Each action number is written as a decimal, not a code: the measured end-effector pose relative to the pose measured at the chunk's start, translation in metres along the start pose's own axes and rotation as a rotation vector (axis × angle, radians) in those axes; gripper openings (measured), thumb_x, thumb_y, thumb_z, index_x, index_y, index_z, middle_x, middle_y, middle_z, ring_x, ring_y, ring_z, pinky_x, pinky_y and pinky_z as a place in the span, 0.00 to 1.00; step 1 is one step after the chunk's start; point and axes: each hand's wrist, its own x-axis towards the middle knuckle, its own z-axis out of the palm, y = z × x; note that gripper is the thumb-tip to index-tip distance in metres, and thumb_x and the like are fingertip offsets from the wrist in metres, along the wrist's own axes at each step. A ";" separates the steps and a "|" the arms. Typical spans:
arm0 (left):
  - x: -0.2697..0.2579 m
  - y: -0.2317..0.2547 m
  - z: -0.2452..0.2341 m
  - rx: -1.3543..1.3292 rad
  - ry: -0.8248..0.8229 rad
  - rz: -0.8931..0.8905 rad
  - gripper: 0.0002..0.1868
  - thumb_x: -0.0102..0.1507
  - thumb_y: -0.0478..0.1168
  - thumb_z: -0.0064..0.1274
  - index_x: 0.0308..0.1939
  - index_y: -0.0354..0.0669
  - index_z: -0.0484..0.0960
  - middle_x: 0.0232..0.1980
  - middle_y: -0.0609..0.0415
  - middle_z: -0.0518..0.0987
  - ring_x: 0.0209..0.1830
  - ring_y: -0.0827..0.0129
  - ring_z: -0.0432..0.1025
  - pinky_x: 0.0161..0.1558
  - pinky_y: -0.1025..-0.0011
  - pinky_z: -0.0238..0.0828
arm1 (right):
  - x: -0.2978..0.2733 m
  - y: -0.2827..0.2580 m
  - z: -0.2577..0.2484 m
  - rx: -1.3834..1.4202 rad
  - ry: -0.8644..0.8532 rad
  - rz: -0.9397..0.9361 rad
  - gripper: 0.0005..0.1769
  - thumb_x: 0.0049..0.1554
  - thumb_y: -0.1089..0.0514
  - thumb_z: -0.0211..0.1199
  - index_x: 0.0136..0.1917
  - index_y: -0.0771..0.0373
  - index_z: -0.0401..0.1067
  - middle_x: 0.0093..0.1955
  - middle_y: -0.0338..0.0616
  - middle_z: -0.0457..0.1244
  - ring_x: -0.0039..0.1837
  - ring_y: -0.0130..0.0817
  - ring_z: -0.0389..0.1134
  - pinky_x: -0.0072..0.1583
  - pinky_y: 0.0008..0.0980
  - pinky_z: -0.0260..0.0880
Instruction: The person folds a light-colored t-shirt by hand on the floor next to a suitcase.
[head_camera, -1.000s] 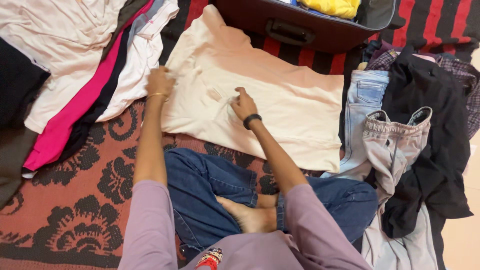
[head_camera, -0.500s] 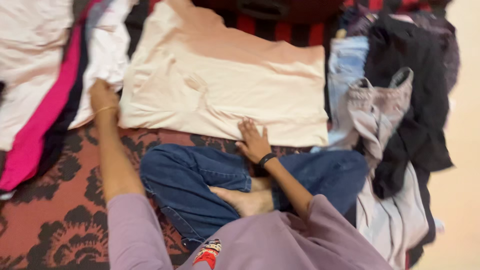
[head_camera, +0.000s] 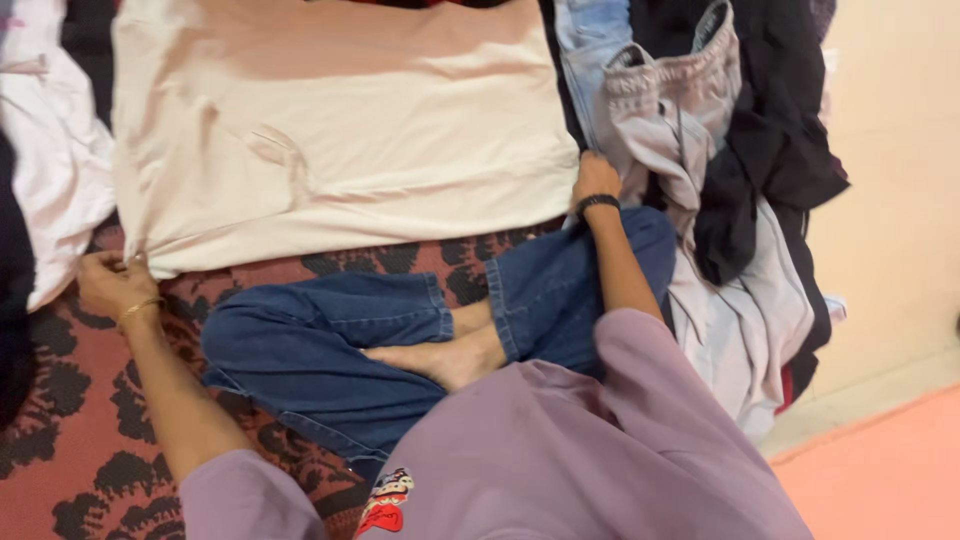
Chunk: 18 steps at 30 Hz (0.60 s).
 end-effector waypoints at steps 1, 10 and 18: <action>0.000 0.004 -0.001 0.002 -0.012 0.007 0.12 0.61 0.40 0.65 0.42 0.40 0.78 0.47 0.49 0.79 0.43 0.55 0.76 0.51 0.59 0.73 | 0.003 0.010 0.005 0.023 0.089 0.029 0.11 0.60 0.63 0.55 0.56 0.64 0.72 0.54 0.59 0.70 0.55 0.61 0.71 0.55 0.56 0.71; -0.029 0.066 0.005 0.330 -0.096 0.306 0.34 0.62 0.43 0.65 0.68 0.31 0.71 0.69 0.28 0.67 0.69 0.34 0.62 0.59 0.41 0.59 | 0.007 0.056 -0.021 0.336 -0.397 -0.196 0.39 0.38 0.50 0.80 0.58 0.66 0.70 0.54 0.61 0.69 0.57 0.55 0.71 0.60 0.48 0.71; -0.188 0.250 0.124 0.447 -0.736 0.719 0.46 0.61 0.62 0.54 0.79 0.71 0.48 0.84 0.47 0.43 0.83 0.41 0.34 0.65 0.17 0.29 | -0.005 0.014 -0.034 0.034 -0.481 0.002 0.27 0.48 0.60 0.64 0.62 0.64 0.71 0.61 0.61 0.67 0.65 0.57 0.68 0.63 0.52 0.69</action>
